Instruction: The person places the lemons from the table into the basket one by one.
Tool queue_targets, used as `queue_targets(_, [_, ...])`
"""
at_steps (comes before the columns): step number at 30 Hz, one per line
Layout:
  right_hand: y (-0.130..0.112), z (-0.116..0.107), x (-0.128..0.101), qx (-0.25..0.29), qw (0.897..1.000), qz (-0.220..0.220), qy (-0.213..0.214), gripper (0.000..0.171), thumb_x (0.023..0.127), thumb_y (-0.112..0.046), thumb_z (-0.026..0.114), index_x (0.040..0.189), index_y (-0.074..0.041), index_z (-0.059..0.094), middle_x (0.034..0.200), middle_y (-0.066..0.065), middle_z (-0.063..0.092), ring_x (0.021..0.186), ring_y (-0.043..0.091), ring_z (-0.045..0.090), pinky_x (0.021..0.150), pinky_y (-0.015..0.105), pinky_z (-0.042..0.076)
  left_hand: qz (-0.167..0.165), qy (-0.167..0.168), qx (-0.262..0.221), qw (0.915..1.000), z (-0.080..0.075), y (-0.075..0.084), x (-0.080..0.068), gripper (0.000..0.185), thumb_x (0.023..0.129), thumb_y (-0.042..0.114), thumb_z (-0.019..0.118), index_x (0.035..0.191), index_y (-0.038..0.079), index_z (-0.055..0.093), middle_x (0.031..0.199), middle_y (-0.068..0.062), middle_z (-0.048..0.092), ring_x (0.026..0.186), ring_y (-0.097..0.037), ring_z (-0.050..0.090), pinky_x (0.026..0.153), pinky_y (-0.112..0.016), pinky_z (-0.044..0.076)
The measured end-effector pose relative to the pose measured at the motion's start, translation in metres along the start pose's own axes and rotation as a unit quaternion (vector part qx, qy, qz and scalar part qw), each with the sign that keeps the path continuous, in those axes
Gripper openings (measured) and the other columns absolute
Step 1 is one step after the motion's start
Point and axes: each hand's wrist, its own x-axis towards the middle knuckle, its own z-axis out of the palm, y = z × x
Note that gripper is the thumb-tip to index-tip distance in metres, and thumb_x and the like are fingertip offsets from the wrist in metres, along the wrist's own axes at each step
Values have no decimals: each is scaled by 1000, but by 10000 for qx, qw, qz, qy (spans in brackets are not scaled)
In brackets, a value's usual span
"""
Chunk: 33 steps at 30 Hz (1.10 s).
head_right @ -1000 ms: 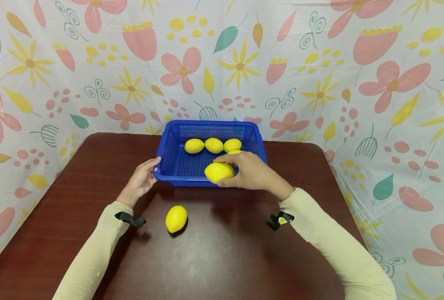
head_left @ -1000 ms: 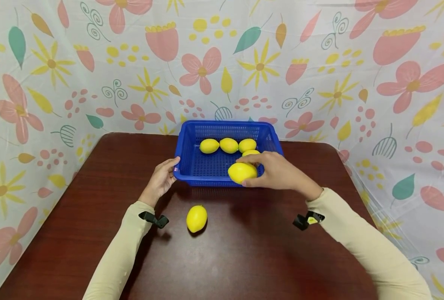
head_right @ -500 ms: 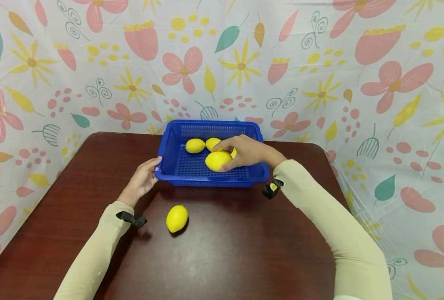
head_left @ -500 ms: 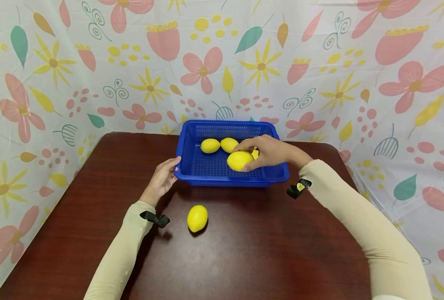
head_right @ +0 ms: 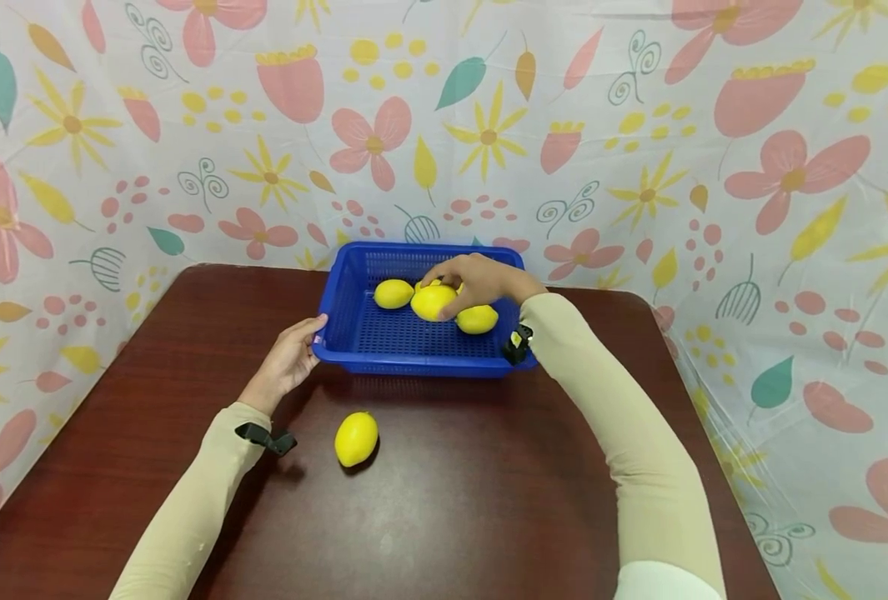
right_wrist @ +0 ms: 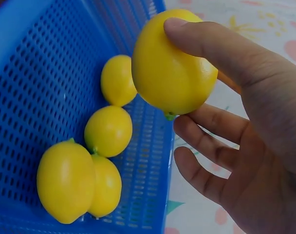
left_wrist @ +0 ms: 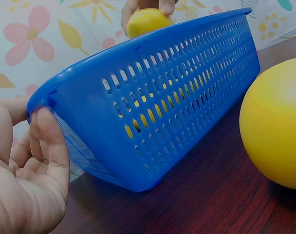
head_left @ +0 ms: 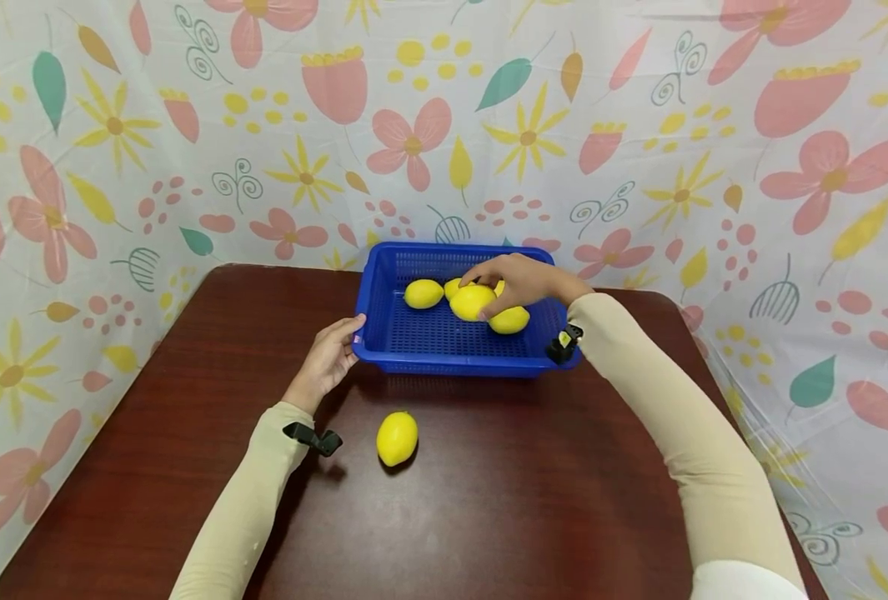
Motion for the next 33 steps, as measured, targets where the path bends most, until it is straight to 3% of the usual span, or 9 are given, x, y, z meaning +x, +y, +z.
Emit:
queue_targets(9, [16, 4, 26, 65, 9988, 431, -231, 62, 87, -33, 83, 142, -19, 59, 141, 15, 60, 131, 35, 56, 106, 54, 46, 2, -28, 4, 10000, -1, -1, -1, 19, 104, 21, 63, 86, 14, 65, 69, 5, 58, 62, -6, 53, 58, -17, 48])
queue_targets(17, [27, 11, 45, -220, 9952, 878, -378, 64, 86, -33, 84, 143, -18, 58, 132, 19, 64, 120, 33, 60, 96, 49, 52, 42, -52, 22, 10000, -3, -2, 1, 19, 104, 20, 62, 86, 15, 67, 69, 5, 58, 62, -6, 53, 59, -18, 48])
queue_targets(21, [30, 16, 53, -129, 9927, 1109, -461, 64, 85, -31, 84, 142, -18, 59, 141, 21, 56, 128, 35, 55, 100, 50, 49, 28, -35, -14, 10000, -3, -2, 2, 20, 104, 20, 62, 85, 15, 67, 69, 5, 58, 62, -5, 52, 59, -18, 48])
queue_targets(25, [32, 23, 60, -171, 9905, 1247, -559, 61, 86, -32, 84, 140, -19, 60, 148, 19, 51, 133, 36, 51, 105, 52, 47, 22, -2, -32, 10000, -3, -3, 2, 20, 104, 20, 62, 85, 14, 66, 70, 5, 59, 62, -5, 52, 59, -18, 48])
queue_targets(33, [31, 32, 67, -570, 9843, 1534, -667, 59, 85, -38, 84, 137, -22, 61, 154, 12, 46, 127, 32, 54, 104, 51, 48, 7, -38, -69, 10000, -3, -2, 2, 18, 104, 20, 63, 87, 13, 66, 71, 4, 59, 63, -6, 52, 59, -18, 48])
